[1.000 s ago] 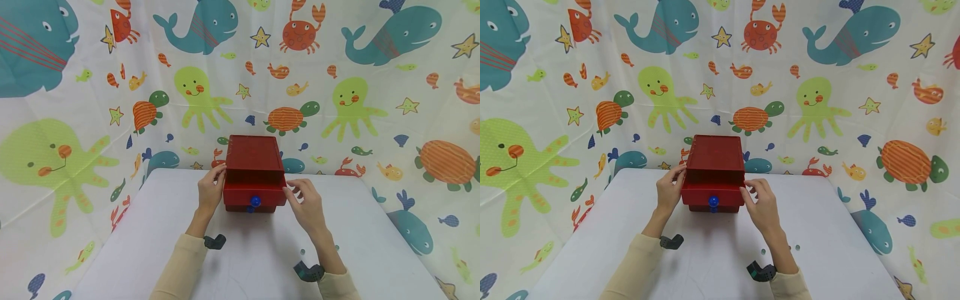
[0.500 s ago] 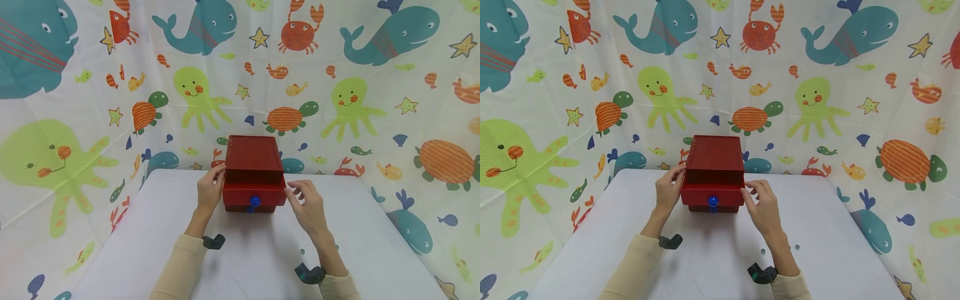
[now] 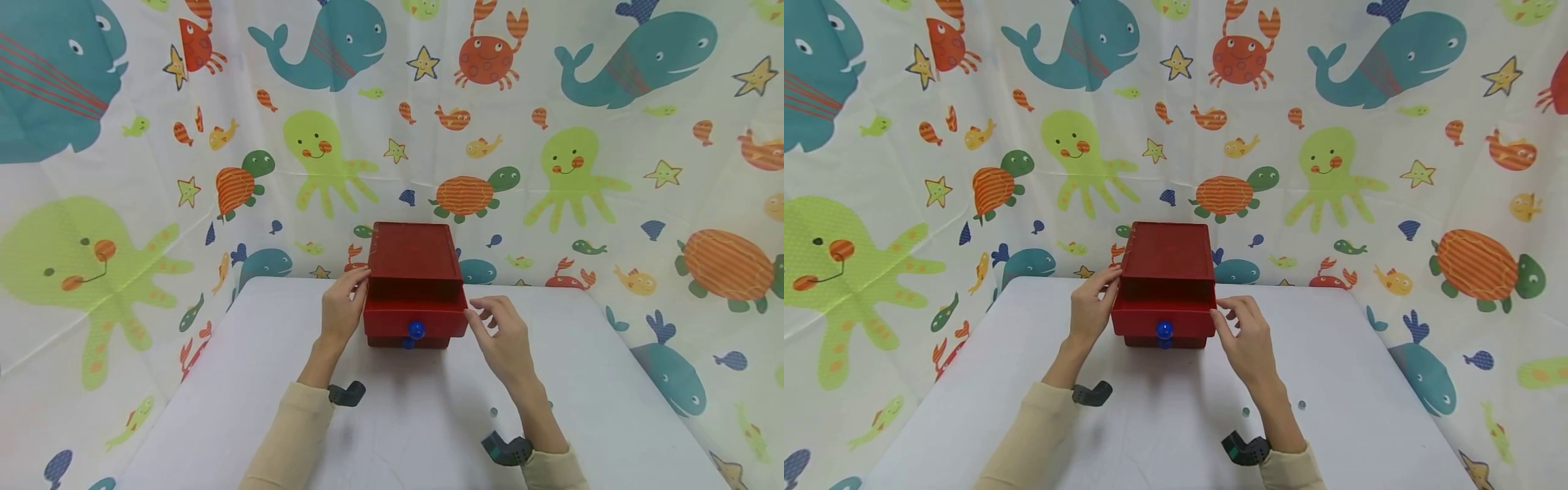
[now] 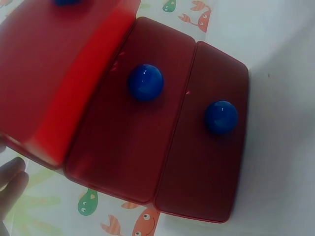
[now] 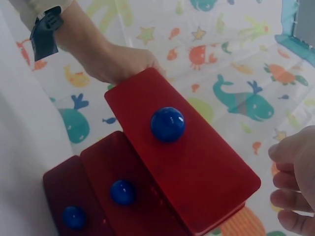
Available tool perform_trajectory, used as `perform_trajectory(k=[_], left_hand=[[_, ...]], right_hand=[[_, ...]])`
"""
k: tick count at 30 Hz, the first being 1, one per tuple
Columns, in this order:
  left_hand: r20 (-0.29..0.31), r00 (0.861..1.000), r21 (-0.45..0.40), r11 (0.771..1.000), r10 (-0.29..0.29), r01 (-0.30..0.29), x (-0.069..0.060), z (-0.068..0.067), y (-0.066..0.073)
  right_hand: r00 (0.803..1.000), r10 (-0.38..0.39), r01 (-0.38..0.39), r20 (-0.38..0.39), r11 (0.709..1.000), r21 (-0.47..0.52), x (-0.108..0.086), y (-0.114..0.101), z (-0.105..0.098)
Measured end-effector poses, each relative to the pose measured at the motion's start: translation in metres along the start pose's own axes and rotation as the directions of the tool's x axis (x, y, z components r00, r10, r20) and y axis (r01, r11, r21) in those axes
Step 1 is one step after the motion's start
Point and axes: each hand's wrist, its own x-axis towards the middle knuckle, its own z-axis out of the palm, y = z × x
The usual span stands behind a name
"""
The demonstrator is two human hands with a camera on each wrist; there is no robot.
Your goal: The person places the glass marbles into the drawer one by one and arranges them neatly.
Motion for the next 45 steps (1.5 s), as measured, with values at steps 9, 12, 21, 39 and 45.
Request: perform_trajectory(k=[9, 12, 21, 39, 45], left_hand=[[0.03, 1.0, -0.005, 1.0, -0.007, 0.007, 0.001, -0.004, 0.002], [0.032, 0.999, -0.013, 1.0, -0.013, 0.013, 0.0, -0.005, 0.002], [0.04, 0.999, -0.019, 0.999, -0.031, 0.032, 0.0, -0.006, 0.003], [-0.019, 1.0, -0.027, 0.999, -0.018, 0.018, -0.001, -0.002, 0.002], [-0.026, 1.0, -0.014, 1.0, -0.013, 0.013, -0.002, -0.002, 0.002]], right_hand=[[0.999, 0.032, -0.032, 0.025, 0.999, -0.022, -0.002, -0.003, -0.001], [0.999, 0.038, -0.037, 0.025, 0.999, -0.026, -0.003, -0.004, -0.002], [0.998, 0.056, -0.055, 0.024, 0.998, -0.041, -0.007, -0.004, -0.006], [0.997, 0.076, -0.075, 0.011, 0.992, -0.1, -0.022, 0.006, -0.019], [0.996, 0.088, -0.087, 0.009, 0.991, -0.102, -0.029, 0.01, -0.02]])
